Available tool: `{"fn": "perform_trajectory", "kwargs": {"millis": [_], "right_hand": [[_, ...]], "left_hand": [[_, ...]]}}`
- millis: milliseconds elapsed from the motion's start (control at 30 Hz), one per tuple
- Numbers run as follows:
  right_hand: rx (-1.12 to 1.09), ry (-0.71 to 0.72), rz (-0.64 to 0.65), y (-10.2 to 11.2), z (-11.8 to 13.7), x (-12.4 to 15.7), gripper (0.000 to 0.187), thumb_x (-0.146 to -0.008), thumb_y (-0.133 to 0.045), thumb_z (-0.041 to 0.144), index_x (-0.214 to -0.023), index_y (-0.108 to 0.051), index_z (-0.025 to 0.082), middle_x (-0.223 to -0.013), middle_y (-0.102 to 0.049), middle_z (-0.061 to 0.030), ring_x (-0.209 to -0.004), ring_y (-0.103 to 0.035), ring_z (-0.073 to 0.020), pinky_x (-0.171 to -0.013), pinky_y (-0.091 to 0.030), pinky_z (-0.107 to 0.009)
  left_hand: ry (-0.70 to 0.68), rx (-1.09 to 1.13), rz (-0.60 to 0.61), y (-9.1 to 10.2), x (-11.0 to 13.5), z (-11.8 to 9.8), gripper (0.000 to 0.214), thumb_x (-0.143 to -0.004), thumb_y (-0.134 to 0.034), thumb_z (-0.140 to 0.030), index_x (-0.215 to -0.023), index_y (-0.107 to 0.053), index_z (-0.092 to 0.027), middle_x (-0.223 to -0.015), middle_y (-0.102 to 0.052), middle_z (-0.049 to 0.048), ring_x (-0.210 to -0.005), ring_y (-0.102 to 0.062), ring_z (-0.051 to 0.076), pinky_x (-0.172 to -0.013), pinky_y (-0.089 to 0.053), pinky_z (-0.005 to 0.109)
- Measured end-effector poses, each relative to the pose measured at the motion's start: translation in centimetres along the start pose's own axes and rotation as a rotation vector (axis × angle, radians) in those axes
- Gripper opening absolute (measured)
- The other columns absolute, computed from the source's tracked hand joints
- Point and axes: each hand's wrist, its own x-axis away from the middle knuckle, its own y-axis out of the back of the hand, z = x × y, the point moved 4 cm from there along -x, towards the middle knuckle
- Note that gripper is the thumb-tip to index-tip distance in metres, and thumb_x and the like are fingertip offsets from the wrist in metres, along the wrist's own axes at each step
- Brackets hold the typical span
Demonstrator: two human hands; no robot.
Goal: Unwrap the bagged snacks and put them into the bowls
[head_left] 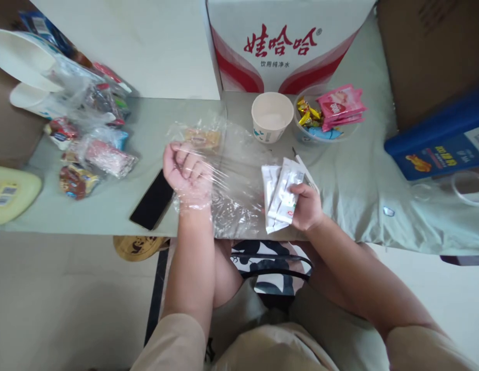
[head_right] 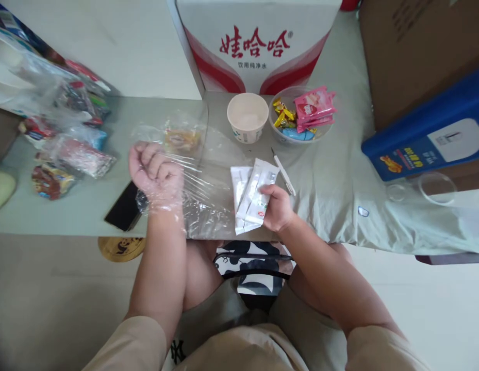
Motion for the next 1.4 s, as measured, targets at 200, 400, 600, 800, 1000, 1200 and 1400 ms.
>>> {"fn": "perform_trajectory", "kwargs": {"millis": [200, 400, 600, 800, 1000, 1200, 1400], "right_hand": [[0.329, -0.026, -0.177, 2.0, -1.3, 1.1, 0.031, -0.062, -0.069, 0.026, -0.092, -0.064, 0.022, -0.072, -0.073, -0.0016, -0.07, -0.073, -0.0263, -0.062, -0.061, -0.038], [0.786, 0.602, -0.411, 4.0, 5.6, 5.6, 0.03, -0.071, -0.076, 0.031, -0.099, -0.068, 0.023, -0.095, -0.076, -0.0023, -0.085, -0.073, -0.0232, -0.075, -0.058, -0.036], [1.46, 1.226, -0.651, -0.5, 16.8, 6.4, 0.049, -0.067, -0.071, 0.022, -0.116, -0.068, 0.019, -0.119, -0.071, -0.0123, -0.111, -0.069, -0.0304, -0.098, -0.052, -0.05], [2.005, 0.9, -0.237, -1.9, 21.1, 0.2, 0.06, -0.073, -0.056, 0.011, -0.131, -0.06, 0.024, -0.137, -0.066, -0.0109, -0.124, -0.064, -0.0271, -0.105, -0.05, -0.047], [2.209, 0.631, -0.396, -1.9, 21.5, -1.3, 0.073, -0.072, -0.058, 0.018, -0.144, -0.052, 0.025, -0.132, -0.068, -0.0151, -0.113, -0.067, -0.0354, -0.095, -0.054, -0.053], [2.285, 0.657, -0.435, -2.1, 19.5, -0.5, 0.064, -0.075, -0.051, 0.021, -0.138, -0.056, 0.019, -0.135, -0.064, -0.019, -0.125, -0.061, -0.0392, -0.096, -0.053, -0.056], [2.245, 0.6, -0.544, -1.3, 18.8, -1.7, 0.054, -0.085, -0.046, 0.033, -0.137, -0.054, 0.02, -0.134, -0.064, -0.0186, -0.119, -0.061, -0.0392, -0.092, -0.05, -0.056]], "left_hand": [[-0.004, 0.306, 0.058, -0.5, 0.5, -1.9, 0.038, -0.111, -0.031, -0.04, -0.083, -0.046, -0.02, -0.056, -0.035, -0.0082, -0.035, -0.026, -0.001, -0.033, -0.014, 0.008], [0.032, -0.064, -0.175, -0.8, 0.3, -0.4, 0.044, -0.111, -0.031, -0.034, -0.074, -0.049, -0.019, -0.051, -0.038, -0.0076, -0.032, -0.02, 0.001, -0.03, -0.008, 0.014], [0.132, -0.263, -0.188, -1.3, 0.1, 1.8, 0.046, -0.109, -0.035, -0.027, -0.068, -0.054, -0.017, -0.05, -0.036, -0.007, -0.031, -0.02, 0.002, -0.027, -0.012, 0.014], [0.217, -0.3, -0.207, -0.9, -0.3, 2.6, 0.043, -0.107, -0.042, -0.03, -0.067, -0.054, -0.017, -0.049, -0.037, -0.0073, -0.03, -0.023, 0.002, -0.026, -0.016, 0.011], [0.227, -0.33, -0.245, -0.8, -0.5, 2.7, 0.041, -0.105, -0.048, -0.034, -0.067, -0.054, -0.019, -0.048, -0.038, -0.0075, -0.03, -0.023, 0.002, -0.025, -0.016, 0.012], [0.237, -0.327, -0.244, -0.9, -0.2, 2.7, 0.04, -0.105, -0.048, -0.03, -0.067, -0.053, -0.018, -0.05, -0.038, -0.0079, -0.03, -0.023, 0.001, -0.026, -0.016, 0.012], [0.24, -0.323, -0.235, -1.0, 0.0, 2.8, 0.04, -0.105, -0.046, -0.028, -0.067, -0.053, -0.018, -0.049, -0.036, -0.0079, -0.03, -0.022, 0.001, -0.026, -0.017, 0.012]]}}
